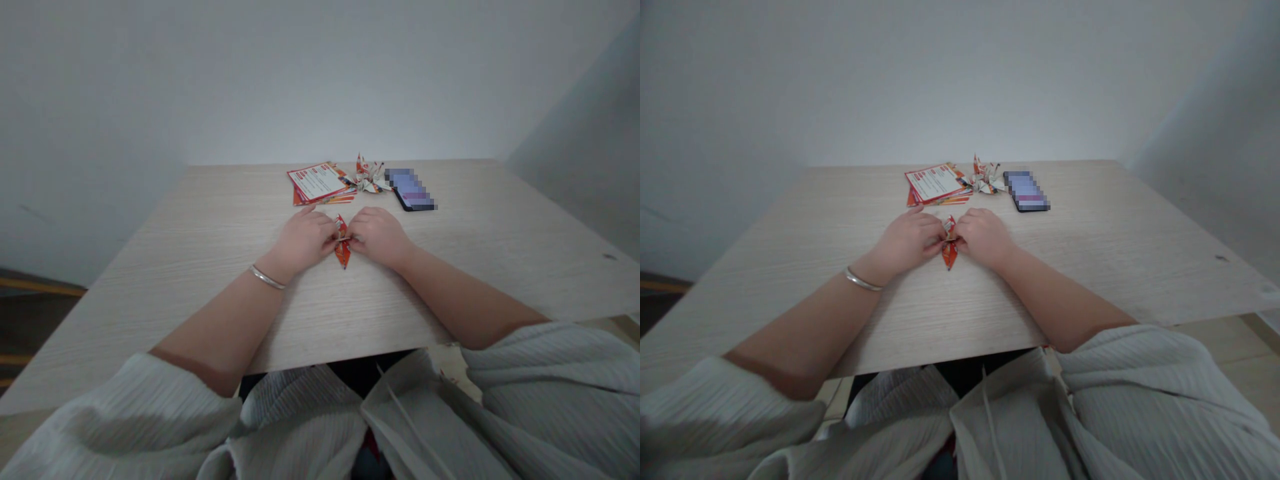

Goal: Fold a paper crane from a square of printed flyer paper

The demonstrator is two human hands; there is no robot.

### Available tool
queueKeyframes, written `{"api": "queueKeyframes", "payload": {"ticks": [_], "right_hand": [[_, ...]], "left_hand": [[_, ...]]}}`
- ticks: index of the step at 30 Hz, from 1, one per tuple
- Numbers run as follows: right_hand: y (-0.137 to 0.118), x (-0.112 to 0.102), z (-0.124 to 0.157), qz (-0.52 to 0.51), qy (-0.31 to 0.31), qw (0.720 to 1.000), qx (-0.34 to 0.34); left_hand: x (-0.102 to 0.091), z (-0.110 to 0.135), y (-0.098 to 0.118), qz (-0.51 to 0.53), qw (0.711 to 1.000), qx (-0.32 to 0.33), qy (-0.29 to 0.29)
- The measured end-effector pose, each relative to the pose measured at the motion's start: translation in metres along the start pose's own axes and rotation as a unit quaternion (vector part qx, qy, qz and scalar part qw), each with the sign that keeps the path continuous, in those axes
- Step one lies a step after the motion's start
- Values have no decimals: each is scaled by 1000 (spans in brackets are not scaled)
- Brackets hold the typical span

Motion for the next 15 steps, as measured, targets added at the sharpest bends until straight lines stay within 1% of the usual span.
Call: {"api": "queueKeyframes", "payload": {"ticks": [4, 7, 10, 12, 15], "right_hand": [[5, 3, 0, -34, 15, 999, 21], [5, 4, 1, -52, 15, 998, 21], [4, 5, 2, -60, 22, 998, 21], [5, 5, 3, -66, 36, 997, 36], [5, 6, 2, -68, 37, 996, 43]], "left_hand": [[1, 0, -3, 7, 1000, -2, -7], [2, 0, -3, -9, 1000, 1, -11], [1, -1, -2, -14, 1000, -1, -5], [0, -1, -1, -15, 1000, -8, -3], [1, -3, 0, -25, 999, -17, -18]]}}
Point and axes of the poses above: each hand's wrist, its own z-axis away from the middle knuckle, its own x-axis out of the palm, y = z × x, the point moved 4 cm from there along -z, towards the middle knuckle, and after that the axes turned 4 degrees about -x, right-handed, at the moved point
